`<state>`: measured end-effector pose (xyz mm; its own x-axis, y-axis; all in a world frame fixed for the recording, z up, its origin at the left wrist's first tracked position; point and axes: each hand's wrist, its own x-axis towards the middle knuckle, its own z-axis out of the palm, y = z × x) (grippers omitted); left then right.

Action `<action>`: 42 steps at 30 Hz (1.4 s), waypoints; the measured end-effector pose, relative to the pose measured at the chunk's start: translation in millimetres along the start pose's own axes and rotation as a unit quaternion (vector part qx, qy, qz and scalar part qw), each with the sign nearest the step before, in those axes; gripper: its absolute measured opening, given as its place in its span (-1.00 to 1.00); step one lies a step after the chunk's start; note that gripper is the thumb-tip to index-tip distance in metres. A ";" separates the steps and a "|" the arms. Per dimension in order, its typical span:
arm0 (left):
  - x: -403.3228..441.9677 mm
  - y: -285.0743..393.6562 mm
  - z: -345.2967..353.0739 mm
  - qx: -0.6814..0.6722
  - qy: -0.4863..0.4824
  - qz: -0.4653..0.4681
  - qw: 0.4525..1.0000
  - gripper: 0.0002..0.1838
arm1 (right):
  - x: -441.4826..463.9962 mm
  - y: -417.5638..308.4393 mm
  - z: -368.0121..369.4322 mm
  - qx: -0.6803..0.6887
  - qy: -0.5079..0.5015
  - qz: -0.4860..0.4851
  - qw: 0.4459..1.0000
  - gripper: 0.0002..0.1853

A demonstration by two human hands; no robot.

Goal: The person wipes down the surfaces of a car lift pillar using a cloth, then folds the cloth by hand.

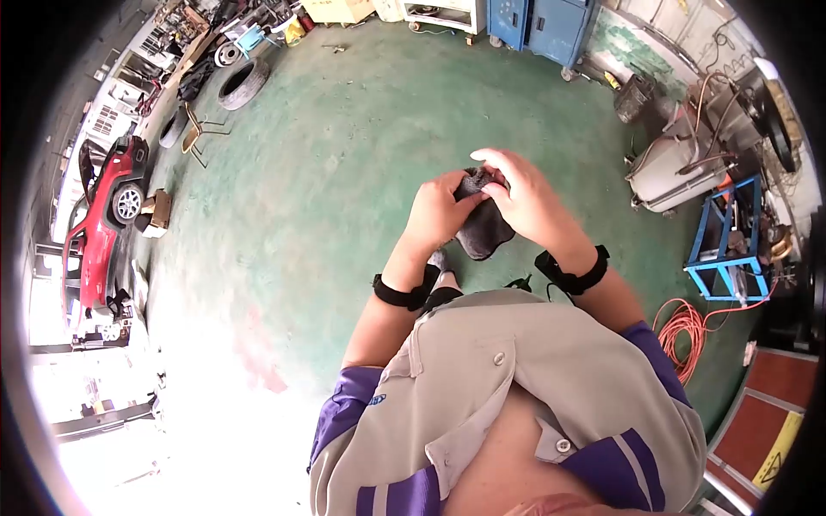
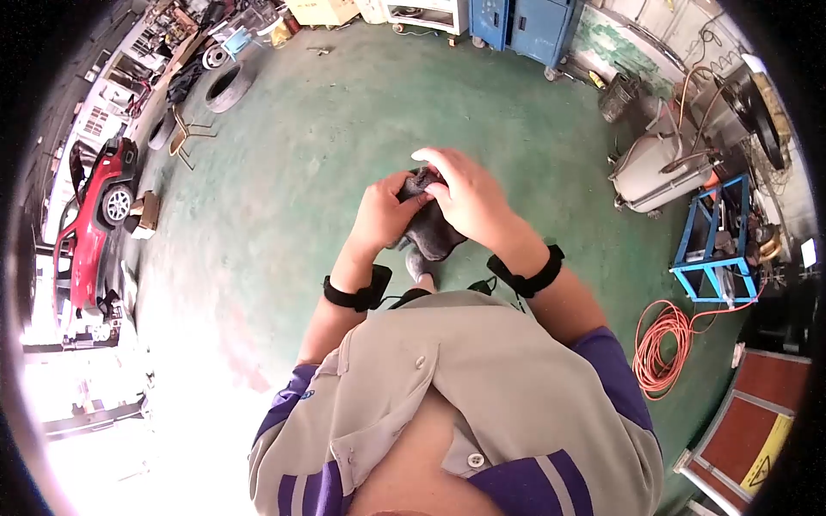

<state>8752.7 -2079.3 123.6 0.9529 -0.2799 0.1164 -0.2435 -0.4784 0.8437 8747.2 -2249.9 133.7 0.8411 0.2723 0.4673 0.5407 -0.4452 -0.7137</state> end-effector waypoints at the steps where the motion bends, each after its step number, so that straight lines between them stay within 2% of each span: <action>1: 15.1 -6.2 -2.7 -0.048 -0.011 0.002 0.999 -0.75 | 11.5 11.6 2.6 0.012 0.005 -0.003 1.000 -0.53; 3: 49.5 -23.8 -12.0 -0.098 -0.056 0.016 0.993 -0.76 | 35.2 31.1 4.5 0.058 0.008 0.045 0.997 -0.53; 6: 106.5 -49.9 -25.2 -0.199 -0.130 -0.062 0.969 -0.73 | 76.5 67.3 5.4 0.081 0.024 0.072 0.994 -0.53; 7: 124.6 -58.1 -30.1 -0.279 -0.150 -0.090 0.944 -0.71 | 90.8 78.4 5.6 0.077 0.027 0.074 0.994 -0.53; 9: 165.3 -70.5 -34.1 -0.433 -0.120 -0.090 0.889 -0.71 | 125.9 95.4 5.9 0.093 0.027 0.085 0.992 -0.55; 10: 185.5 -75.6 -36.7 -0.510 -0.104 -0.093 0.849 -0.71 | 144.1 104.8 7.5 0.115 0.014 0.114 0.987 -0.54; 11: 205.8 -82.5 -45.4 -0.570 -0.122 -0.105 0.805 -0.65 | 161.2 120.1 11.2 0.108 0.006 0.098 0.989 -0.51; 12: 223.7 -82.8 -53.3 -0.591 -0.123 -0.090 0.792 -0.64 | 178.5 131.7 14.8 0.106 -0.004 0.083 0.991 -0.48; 14: 255.8 -82.7 -72.1 -0.621 -0.127 -0.065 0.771 -0.62 | 210.7 153.3 22.0 0.106 -0.021 0.129 0.986 -0.36; 16: 286.3 -91.5 -83.9 -0.618 -0.126 -0.054 0.774 -0.53 | 237.8 176.4 32.6 0.100 -0.027 0.161 0.982 -0.30; 17: 300.4 -96.9 -89.7 -0.616 -0.124 -0.047 0.776 -0.51 | 240.9 213.8 43.9 0.148 -0.043 0.218 0.964 -0.25; 20: 331.4 -102.7 -102.6 -0.640 -0.103 -0.025 0.761 -0.49 | 270.6 227.9 54.0 0.182 -0.068 0.250 0.948 -0.33; 23: 368.4 -115.4 -108.4 -0.659 -0.067 -0.035 0.748 -0.50 | 304.4 258.4 64.7 0.411 -0.048 0.276 0.867 -0.53; 24: 378.9 -122.9 -110.6 -0.662 -0.049 -0.042 0.747 -0.50 | 318.5 265.5 63.0 0.387 -0.042 0.294 0.873 -0.59; 25: 390.3 -130.8 -115.1 -0.630 -0.038 -0.029 0.775 -0.54 | 334.1 272.1 59.6 0.363 -0.040 0.310 0.878 -0.65; 26: 402.5 -136.0 -119.0 -0.623 -0.024 -0.001 0.782 -0.64 | 349.5 278.6 56.9 0.338 -0.043 0.324 0.883 -0.72; 28: 426.1 -153.8 -125.4 -0.581 0.039 0.003 0.813 -0.74 | 376.5 300.4 50.8 0.323 -0.010 0.280 0.904 -0.79; 29: 437.4 -164.7 -126.1 -0.573 0.108 -0.029 0.812 -0.80 | 392.1 314.3 47.8 0.309 0.002 0.241 0.920 -0.79; 30: 451.5 -178.3 -125.1 -0.526 0.150 -0.039 0.836 -0.80 | 408.8 327.9 47.6 0.297 0.020 0.200 0.933 -0.79; 33: 499.1 -211.0 -115.6 -0.391 0.245 -0.056 0.886 -0.79 | 459.7 341.6 30.1 0.253 0.015 0.155 0.955 -0.76; 36: 547.0 -214.0 -104.0 -0.281 0.329 -0.069 0.899 -0.82 | 507.7 366.0 10.4 0.246 0.023 0.090 0.965 -0.68; 37: 562.7 -209.1 -99.9 -0.296 0.344 -0.040 0.890 -0.86 | 521.9 379.4 4.3 0.261 0.031 0.080 0.961 -0.66; 38: 581.0 -205.4 -99.7 -0.372 0.321 -0.015 0.871 -0.86 | 538.2 393.4 -2.3 0.275 0.040 0.066 0.958 -0.65; 40: 615.3 -196.4 -94.4 -0.518 0.263 0.032 0.813 -0.86 | 568.5 420.6 -23.0 0.283 0.033 0.148 0.947 -0.60; 42: 639.7 -198.8 -88.5 -0.509 0.234 0.056 0.826 -0.76 | 590.7 445.5 -31.1 0.350 0.036 0.233 0.907 -0.60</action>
<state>9426.7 -2089.6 76.6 0.9581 0.1924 0.2122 -0.2841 0.5434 0.7900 9484.5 -2313.9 108.0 0.9910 0.1267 0.0444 0.0238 0.1592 -0.9870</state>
